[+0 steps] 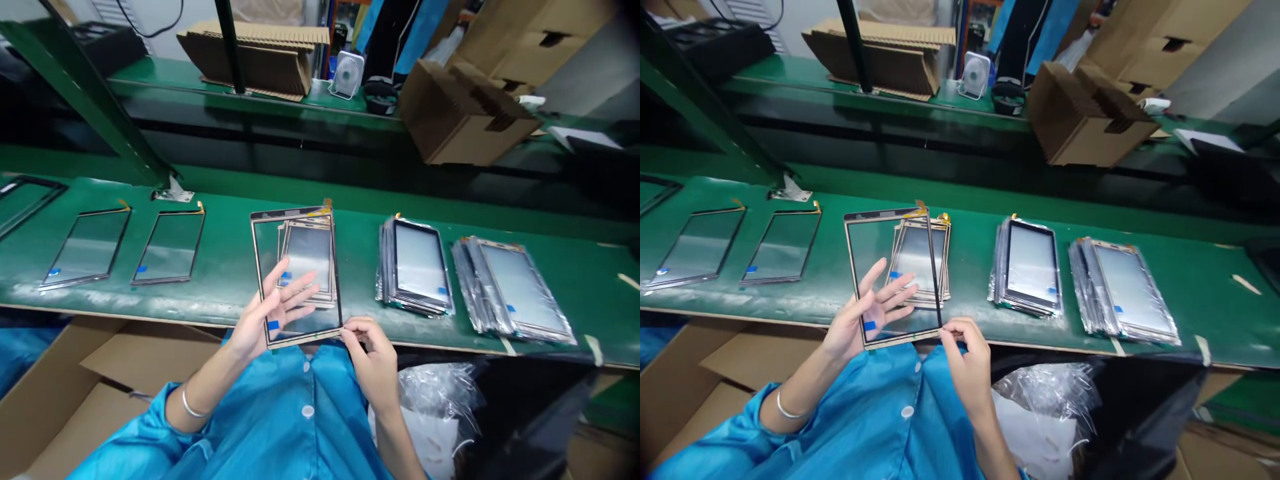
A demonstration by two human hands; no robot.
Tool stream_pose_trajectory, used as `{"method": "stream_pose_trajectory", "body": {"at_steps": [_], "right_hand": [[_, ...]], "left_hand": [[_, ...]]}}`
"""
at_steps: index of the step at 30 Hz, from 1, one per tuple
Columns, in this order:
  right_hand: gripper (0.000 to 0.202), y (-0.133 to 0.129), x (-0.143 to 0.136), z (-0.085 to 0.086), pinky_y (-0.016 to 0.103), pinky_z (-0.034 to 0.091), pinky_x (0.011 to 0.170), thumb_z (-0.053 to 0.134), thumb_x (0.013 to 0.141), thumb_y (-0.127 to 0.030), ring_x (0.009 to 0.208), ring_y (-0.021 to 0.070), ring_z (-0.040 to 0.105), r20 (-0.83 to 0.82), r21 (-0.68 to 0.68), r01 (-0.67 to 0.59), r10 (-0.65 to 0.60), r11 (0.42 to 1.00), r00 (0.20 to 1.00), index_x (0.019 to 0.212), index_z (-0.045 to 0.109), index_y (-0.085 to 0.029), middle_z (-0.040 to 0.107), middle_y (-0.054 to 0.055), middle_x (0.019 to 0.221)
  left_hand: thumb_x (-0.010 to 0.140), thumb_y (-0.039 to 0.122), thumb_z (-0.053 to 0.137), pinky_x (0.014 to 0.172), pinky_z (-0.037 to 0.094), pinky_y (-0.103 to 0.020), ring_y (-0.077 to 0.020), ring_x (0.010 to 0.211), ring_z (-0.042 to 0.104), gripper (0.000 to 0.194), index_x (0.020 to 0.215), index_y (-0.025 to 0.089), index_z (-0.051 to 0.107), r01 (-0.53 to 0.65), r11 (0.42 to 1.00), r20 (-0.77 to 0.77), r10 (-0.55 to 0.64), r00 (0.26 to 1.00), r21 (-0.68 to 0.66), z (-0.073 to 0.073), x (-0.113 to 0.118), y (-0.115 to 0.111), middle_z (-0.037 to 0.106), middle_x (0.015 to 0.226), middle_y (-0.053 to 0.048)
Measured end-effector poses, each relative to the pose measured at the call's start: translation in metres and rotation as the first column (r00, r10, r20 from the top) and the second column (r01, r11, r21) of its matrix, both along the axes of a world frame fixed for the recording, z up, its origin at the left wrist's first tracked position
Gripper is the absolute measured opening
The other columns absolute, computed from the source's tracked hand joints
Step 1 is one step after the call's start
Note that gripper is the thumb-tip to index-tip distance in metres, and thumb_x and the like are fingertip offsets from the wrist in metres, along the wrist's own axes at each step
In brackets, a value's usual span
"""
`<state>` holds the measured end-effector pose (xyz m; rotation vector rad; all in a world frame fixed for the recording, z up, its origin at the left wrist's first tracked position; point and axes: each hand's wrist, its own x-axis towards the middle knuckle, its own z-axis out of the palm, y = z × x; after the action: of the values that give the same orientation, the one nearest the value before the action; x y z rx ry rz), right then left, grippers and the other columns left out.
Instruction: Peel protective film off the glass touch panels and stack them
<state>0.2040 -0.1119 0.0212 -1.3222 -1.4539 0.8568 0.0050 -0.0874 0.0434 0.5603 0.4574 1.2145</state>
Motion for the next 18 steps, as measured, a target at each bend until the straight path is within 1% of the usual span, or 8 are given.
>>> {"method": "stream_pose_trajectory", "body": {"at_steps": [4, 6, 9, 11, 14, 15, 16, 18], "right_hand": [[0.011, 0.000, 0.002, 0.001, 0.024, 0.047, 0.064, 0.055, 0.089, -0.017, 0.073, 0.0144, 0.057, 0.103, 0.053, -0.024, 0.018, 0.998, 0.994, 0.079, 0.057, -0.020, 0.058, 0.002, 0.080], [0.013, -0.001, 0.002, 0.007, 0.024, 0.045, 0.064, 0.051, 0.091, -0.016, 0.073, 0.0138, 0.055, 0.196, 0.091, -0.086, 0.066, 0.992, 0.978, 0.079, 0.055, -0.020, 0.056, 0.002, 0.081], [0.014, 0.002, -0.001, 0.022, 0.026, 0.046, 0.068, 0.048, 0.092, -0.016, 0.077, 0.0145, 0.056, 0.245, 0.085, -0.213, 0.187, 0.973, 0.951, 0.080, 0.054, -0.020, 0.055, 0.004, 0.085], [0.014, 0.013, -0.006, 0.040, 0.027, 0.047, 0.066, 0.048, 0.093, -0.018, 0.076, 0.0145, 0.058, 0.146, 0.048, -0.308, 0.299, 0.950, 0.943, 0.080, 0.053, -0.021, 0.058, 0.004, 0.088], [0.015, 0.042, -0.010, 0.075, 0.026, 0.049, 0.056, 0.046, 0.095, -0.024, 0.076, 0.0163, 0.065, -0.152, 0.027, -0.396, 0.395, 0.918, 0.906, 0.080, 0.048, -0.022, 0.065, 0.007, 0.098], [0.014, 0.054, -0.009, 0.087, 0.028, 0.050, 0.057, 0.047, 0.094, -0.025, 0.084, 0.0191, 0.067, -0.224, 0.087, -0.330, 0.341, 0.940, 0.913, 0.080, 0.046, -0.023, 0.066, 0.008, 0.104], [0.013, 0.064, -0.006, 0.098, 0.031, 0.052, 0.061, 0.047, 0.094, -0.028, 0.096, 0.0233, 0.066, -0.274, 0.174, -0.196, 0.238, 0.965, 0.932, 0.082, 0.044, -0.024, 0.065, 0.009, 0.110], [0.016, 0.079, 0.004, 0.113, 0.042, 0.053, 0.074, 0.038, 0.096, -0.038, 0.124, 0.0307, 0.051, -0.266, 0.300, 0.085, -0.002, 0.950, 0.964, 0.088, 0.045, -0.025, 0.056, 0.011, 0.127]], "left_hand": [[0.097, 0.028, 0.046, 0.099, 0.046, -0.042, -0.0256, 0.126, 0.053, 0.040, 0.136, 0.040, 0.047, -0.014, 1.000, -0.037, 0.014, 0.999, 0.020, -0.001, 0.001, 0.001, 0.054, 0.140, -0.003], [0.097, 0.028, 0.047, 0.098, 0.047, -0.042, -0.0275, 0.127, 0.052, 0.040, 0.135, 0.039, 0.048, -0.029, 1.000, -0.094, 0.030, 0.995, 0.013, -0.003, 0.002, 0.002, 0.047, 0.146, -0.003], [0.094, 0.028, 0.053, 0.097, 0.047, -0.042, -0.0293, 0.124, 0.054, 0.042, 0.135, 0.035, 0.050, -0.040, 0.999, -0.173, 0.036, 0.984, -0.017, -0.010, 0.003, 0.003, 0.047, 0.146, -0.006], [0.092, 0.030, 0.057, 0.096, 0.048, -0.043, -0.0300, 0.122, 0.056, 0.043, 0.135, 0.032, 0.050, 0.007, 0.998, -0.178, -0.018, 0.984, -0.059, -0.017, 0.004, 0.001, 0.050, 0.143, -0.009], [0.092, 0.041, 0.055, 0.091, 0.050, -0.043, -0.0309, 0.121, 0.057, 0.045, 0.136, 0.032, 0.049, 0.144, 0.983, -0.100, -0.156, 0.983, -0.112, -0.029, 0.008, -0.005, 0.048, 0.145, -0.012], [0.092, 0.048, 0.052, 0.089, 0.051, -0.042, -0.0310, 0.120, 0.057, 0.047, 0.136, 0.032, 0.049, 0.182, 0.977, -0.061, -0.189, 0.980, -0.108, -0.033, 0.009, -0.007, 0.047, 0.145, -0.012], [0.091, 0.054, 0.049, 0.087, 0.052, -0.041, -0.0311, 0.119, 0.058, 0.050, 0.136, 0.033, 0.048, 0.213, 0.972, -0.023, -0.216, 0.976, -0.095, -0.035, 0.010, -0.010, 0.046, 0.145, -0.012], [0.090, 0.058, 0.048, 0.086, 0.053, -0.041, -0.0312, 0.118, 0.059, 0.053, 0.136, 0.033, 0.049, 0.235, 0.971, 0.021, -0.234, 0.972, -0.054, -0.037, 0.009, -0.013, 0.046, 0.145, -0.013]]}}
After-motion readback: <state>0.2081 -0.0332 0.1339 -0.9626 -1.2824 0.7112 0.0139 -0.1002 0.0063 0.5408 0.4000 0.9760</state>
